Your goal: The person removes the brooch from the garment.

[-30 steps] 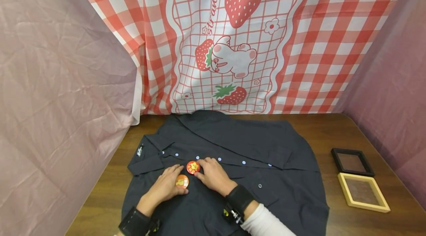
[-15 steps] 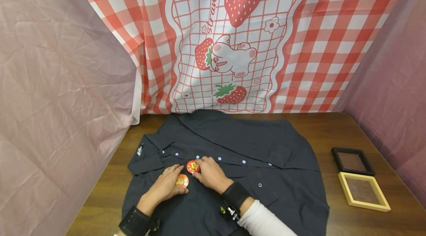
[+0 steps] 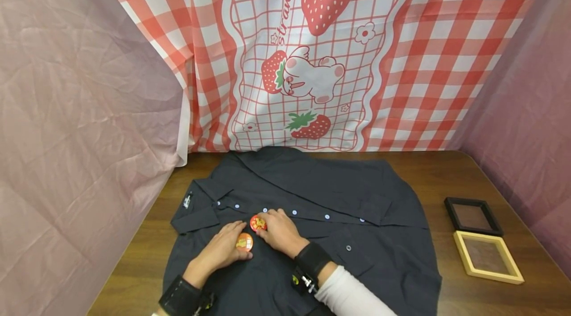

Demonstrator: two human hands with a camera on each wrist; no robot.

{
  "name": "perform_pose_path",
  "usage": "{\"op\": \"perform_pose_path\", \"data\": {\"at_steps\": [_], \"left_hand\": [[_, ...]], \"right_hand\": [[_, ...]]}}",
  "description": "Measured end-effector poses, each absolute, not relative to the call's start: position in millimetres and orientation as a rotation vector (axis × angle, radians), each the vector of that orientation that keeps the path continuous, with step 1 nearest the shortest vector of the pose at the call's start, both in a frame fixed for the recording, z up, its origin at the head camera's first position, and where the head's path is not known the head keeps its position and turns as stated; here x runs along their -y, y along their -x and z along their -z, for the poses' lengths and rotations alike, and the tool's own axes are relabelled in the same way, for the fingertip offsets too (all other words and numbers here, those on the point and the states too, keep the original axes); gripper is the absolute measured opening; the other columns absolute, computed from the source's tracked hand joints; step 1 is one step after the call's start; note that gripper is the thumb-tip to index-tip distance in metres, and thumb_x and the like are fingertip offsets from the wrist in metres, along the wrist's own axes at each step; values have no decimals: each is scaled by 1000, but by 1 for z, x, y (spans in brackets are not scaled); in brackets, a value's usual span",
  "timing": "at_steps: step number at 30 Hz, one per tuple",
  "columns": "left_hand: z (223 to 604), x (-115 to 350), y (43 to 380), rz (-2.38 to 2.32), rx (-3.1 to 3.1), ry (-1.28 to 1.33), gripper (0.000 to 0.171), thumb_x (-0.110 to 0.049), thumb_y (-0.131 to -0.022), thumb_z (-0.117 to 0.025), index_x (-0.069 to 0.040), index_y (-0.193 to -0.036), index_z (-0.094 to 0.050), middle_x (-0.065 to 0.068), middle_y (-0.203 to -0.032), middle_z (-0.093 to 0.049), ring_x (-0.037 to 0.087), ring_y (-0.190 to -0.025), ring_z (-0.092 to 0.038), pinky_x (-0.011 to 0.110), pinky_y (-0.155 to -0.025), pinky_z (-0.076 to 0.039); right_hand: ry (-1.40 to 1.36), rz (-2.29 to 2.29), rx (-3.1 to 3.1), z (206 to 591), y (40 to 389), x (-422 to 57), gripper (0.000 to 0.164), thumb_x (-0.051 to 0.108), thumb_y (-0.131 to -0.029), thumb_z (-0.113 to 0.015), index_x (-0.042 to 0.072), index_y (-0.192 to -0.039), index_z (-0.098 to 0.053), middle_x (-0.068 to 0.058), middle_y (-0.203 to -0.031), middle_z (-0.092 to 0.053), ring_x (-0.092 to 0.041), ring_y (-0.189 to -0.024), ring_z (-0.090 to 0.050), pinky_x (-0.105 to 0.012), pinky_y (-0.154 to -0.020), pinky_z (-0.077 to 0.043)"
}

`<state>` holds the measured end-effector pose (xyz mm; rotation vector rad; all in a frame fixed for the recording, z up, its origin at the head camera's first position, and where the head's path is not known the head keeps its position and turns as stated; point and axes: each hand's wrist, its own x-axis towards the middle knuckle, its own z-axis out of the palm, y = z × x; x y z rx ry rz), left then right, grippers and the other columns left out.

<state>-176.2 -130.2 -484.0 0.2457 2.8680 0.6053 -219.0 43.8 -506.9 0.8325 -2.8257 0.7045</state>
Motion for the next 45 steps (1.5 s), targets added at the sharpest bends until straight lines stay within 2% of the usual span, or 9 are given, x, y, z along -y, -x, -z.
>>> {"op": "perform_pose_path", "data": {"at_steps": [10, 23, 32, 39, 45], "left_hand": [[483, 131, 179, -582, -2854, -261, 80, -31, -73, -85, 7, -134, -51, 23, -141, -50, 38, -134, -44, 51, -110, -39], [479, 138, 180, -538, -2861, -356, 77, -35, -69, -87, 8, -126, -57, 23, -136, -53, 39, -130, -47, 51, -107, -41], [478, 137, 179, -518, -2849, -367, 80, -37, -69, -87, 9, -127, -56, 24, -137, -52, 38, -131, -47, 51, -108, -41], [478, 136, 180, -525, -2863, -375, 77, -34, -69, -87, 9, -126, -56, 24, -134, -54, 38, -129, -48, 50, -108, -41], [478, 137, 180, -543, -2867, -378, 77, -33, -70, -87, 9, -126, -56, 24, -135, -54, 38, -129, -48, 50, -108, -41]], "right_hand": [[-818, -730, 2804, 507, 220, -43, 34, 22, -80, -78, 12, -112, -71, -6, -101, -69, -20, -86, -56, -36, -79, -48], [-837, -707, 2804, 505, 224, -38, 33, 28, -78, -80, 11, -106, -74, -4, -93, -69, -16, -78, -53, -30, -69, -45], [-873, -708, 2851, 502, 226, -35, 39, 25, -73, -84, 11, -107, -72, -2, -87, -60, -17, -75, -54, -31, -67, -46], [-853, -684, 2898, 500, 225, -33, 47, 28, -72, -85, 7, -111, -69, -3, -90, -56, -16, -78, -54, -32, -71, -47], [-871, -678, 2891, 501, 226, -33, 47, 27, -72, -85, 6, -110, -68, -4, -90, -55, -17, -78, -54, -31, -70, -48]]}}
